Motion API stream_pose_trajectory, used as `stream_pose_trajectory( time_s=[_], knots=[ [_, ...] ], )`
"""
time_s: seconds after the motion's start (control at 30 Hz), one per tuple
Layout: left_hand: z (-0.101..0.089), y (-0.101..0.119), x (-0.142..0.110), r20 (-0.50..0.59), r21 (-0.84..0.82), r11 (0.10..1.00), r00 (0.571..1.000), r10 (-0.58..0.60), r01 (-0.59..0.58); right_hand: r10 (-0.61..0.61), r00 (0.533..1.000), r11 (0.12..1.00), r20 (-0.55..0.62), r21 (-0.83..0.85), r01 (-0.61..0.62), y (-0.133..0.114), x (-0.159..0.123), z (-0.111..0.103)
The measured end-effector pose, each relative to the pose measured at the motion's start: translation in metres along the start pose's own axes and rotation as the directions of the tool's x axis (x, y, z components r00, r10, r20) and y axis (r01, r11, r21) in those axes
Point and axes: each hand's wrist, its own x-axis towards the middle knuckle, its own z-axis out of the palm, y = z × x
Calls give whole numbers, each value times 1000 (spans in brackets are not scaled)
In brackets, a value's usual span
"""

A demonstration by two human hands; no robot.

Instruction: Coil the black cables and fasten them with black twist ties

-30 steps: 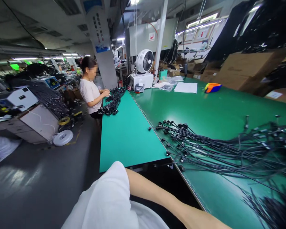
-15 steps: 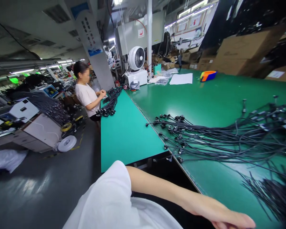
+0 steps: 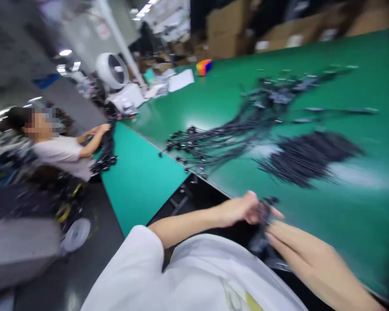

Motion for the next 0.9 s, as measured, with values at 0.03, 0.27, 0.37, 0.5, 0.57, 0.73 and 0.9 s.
stream_pose_trajectory(
  time_s=[0.03, 0.27, 0.37, 0.5, 0.57, 0.73, 0.9],
  knots=[
    [-1, 6, -4, -84, 6, 999, 995, 51, -51, 43, 997, 997, 64, 54, -47, -4, -5, 5],
    [10, 16, -29, 307, 335, 854, 903, 301, -399, 318, 942, 936, -104, 190, -295, 9, 4, -23],
    [19, -2, -11, 159, 228, 950, 971, 178, -212, 251, 935, 966, -251, 125, -226, 8, -4, -28],
    [30, -7, 10, 36, -154, 987, 998, 57, -51, 105, 933, 992, -345, -30, -122, 4, -19, -16],
    [32, 0, 16, 48, -187, 981, 997, 54, -44, 61, 926, 986, -372, -124, -115, 8, -26, -12],
    [37, 9, 28, 71, -170, 985, 997, 38, -25, 47, 910, 967, -411, -209, -145, 31, -33, -11],
    [48, 2, 43, 35, -169, 986, 999, 0, 6, 112, 913, 959, -392, -197, -202, 44, -34, -19]
  ],
)
